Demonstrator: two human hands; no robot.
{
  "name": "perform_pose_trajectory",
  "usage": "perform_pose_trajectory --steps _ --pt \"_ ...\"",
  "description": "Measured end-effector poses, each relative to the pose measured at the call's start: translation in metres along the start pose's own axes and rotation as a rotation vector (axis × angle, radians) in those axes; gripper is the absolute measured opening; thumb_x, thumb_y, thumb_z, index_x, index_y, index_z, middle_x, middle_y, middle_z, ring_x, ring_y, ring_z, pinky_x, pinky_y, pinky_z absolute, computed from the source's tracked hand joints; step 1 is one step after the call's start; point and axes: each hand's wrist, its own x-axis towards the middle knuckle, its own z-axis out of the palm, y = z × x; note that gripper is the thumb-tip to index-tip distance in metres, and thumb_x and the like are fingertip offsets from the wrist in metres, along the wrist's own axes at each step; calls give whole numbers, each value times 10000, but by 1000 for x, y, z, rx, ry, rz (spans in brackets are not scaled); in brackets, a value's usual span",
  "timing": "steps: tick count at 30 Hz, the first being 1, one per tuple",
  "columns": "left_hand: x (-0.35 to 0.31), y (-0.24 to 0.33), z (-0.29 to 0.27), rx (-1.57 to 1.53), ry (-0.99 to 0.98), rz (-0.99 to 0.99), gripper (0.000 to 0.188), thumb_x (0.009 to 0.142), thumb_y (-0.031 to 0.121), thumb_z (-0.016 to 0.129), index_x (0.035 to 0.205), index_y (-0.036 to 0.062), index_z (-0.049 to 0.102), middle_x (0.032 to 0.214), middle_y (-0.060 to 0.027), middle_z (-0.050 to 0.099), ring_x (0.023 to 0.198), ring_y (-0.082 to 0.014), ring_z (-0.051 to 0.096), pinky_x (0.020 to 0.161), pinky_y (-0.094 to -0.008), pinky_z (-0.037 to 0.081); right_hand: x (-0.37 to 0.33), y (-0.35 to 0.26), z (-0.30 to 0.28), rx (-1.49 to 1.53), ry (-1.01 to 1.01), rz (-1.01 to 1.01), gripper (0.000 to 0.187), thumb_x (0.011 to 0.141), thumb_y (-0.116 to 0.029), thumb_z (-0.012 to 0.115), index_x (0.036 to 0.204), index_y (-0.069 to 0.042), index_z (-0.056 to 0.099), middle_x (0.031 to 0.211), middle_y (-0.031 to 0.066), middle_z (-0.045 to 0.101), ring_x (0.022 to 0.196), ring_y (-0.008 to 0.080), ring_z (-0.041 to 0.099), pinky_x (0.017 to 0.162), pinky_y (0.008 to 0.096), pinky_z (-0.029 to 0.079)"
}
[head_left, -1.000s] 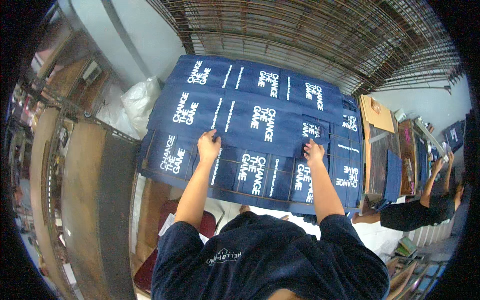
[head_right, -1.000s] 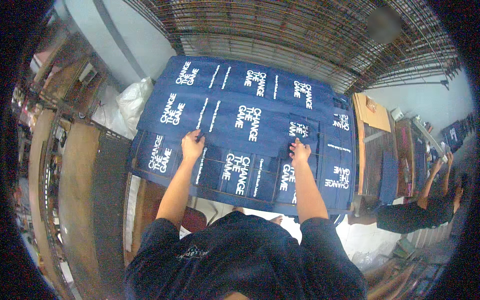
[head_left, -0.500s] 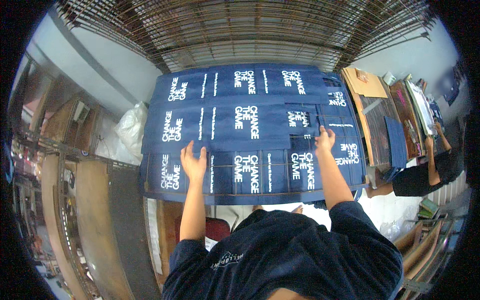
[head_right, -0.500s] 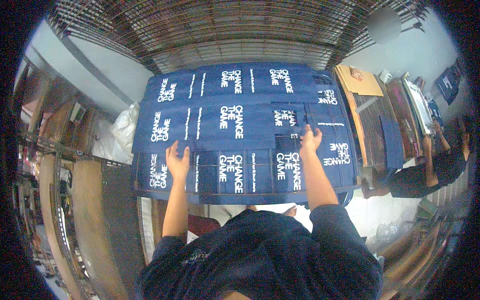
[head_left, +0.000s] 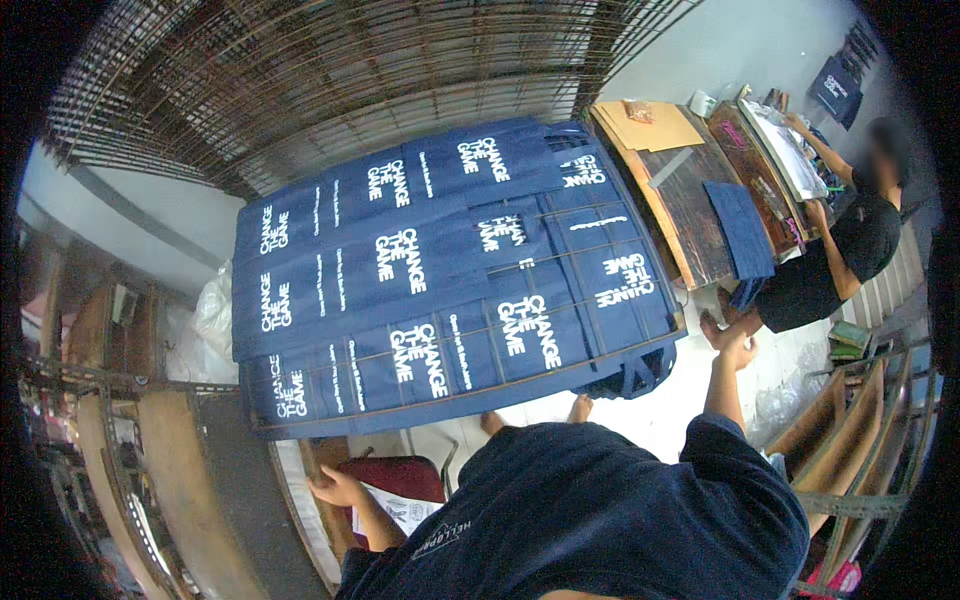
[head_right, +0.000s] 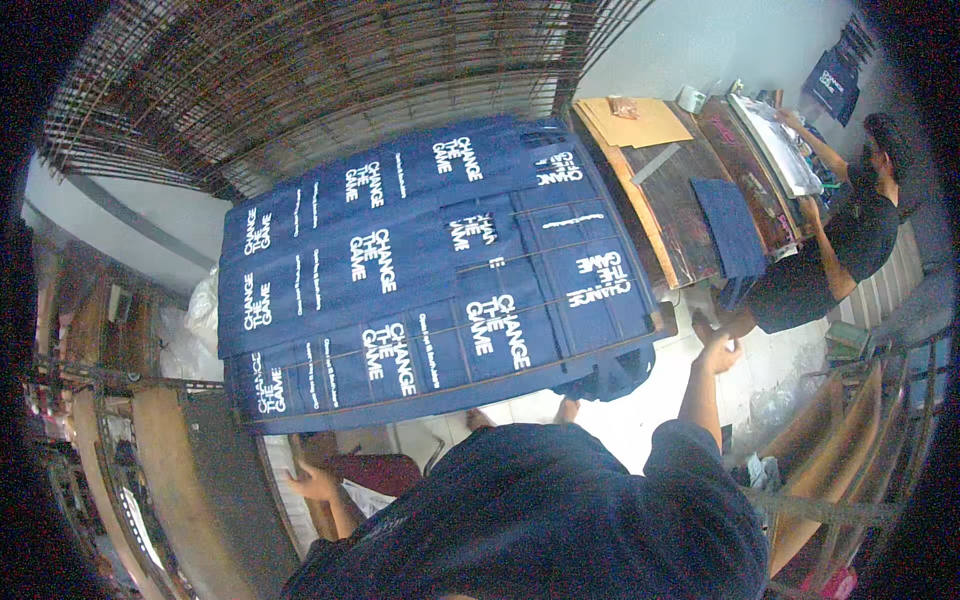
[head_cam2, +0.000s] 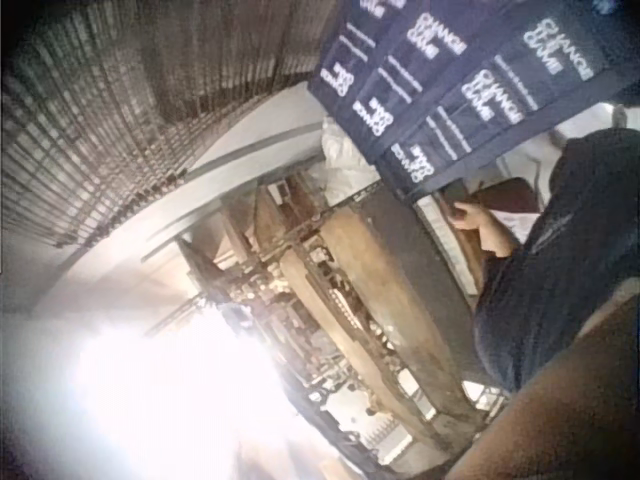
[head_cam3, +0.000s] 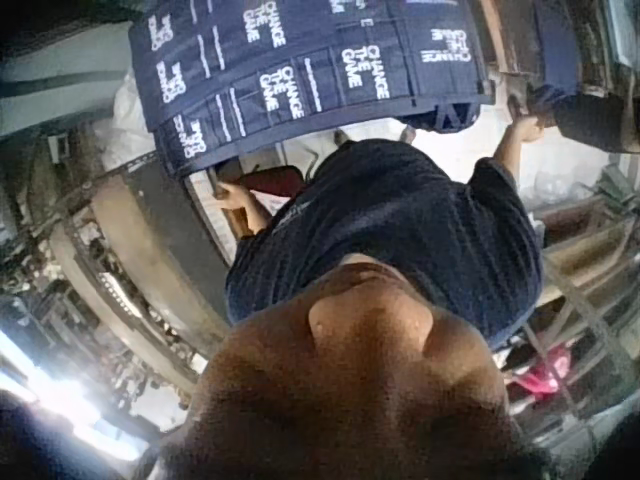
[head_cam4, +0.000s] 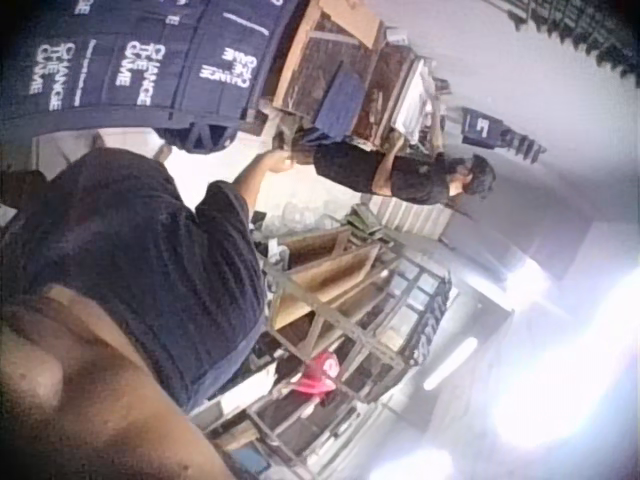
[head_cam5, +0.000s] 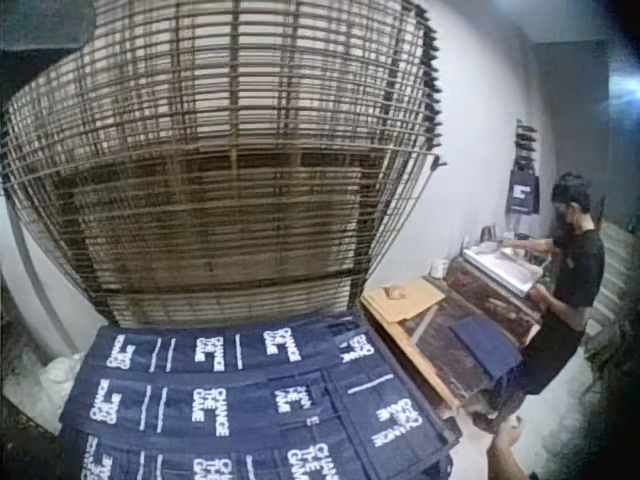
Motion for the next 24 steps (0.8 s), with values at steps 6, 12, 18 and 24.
perform_pose_trajectory --steps 6,12,18,24 --pt "-168 -96 -26 73 -367 -246 412 774 317 613 1000 -25 570 878 -218 606 813 -365 579 711 -406 462 70 144 -4 -319 -780 383 470 778 -359 617 1099 -53 460 790 113 525 715 309 565 624 487 465" --pt "-318 -134 0 -237 -1392 -757 391 754 300 649 1027 40 546 934 -146 600 793 -294 567 708 -416 461 93 156 8 -547 -1150 334 481 785 -324 630 1157 -61 478 967 167 549 758 360 598 623 507 470" --pt "-293 -64 6 -627 -1641 -1019 321 865 311 474 1152 167 473 1017 -103 612 643 -237 557 526 -406 439 136 175 46 -418 -1024 138 503 766 -282 634 1176 -37 475 776 142 600 544 216 573 463 364 457" --pt "-296 43 -12 -327 -1375 -617 416 805 229 631 1180 138 477 880 -81 630 593 -185 542 526 -381 431 178 276 104 -382 -810 -127 461 751 -231 652 1136 -25 503 596 88 565 440 152 516 378 295 392"
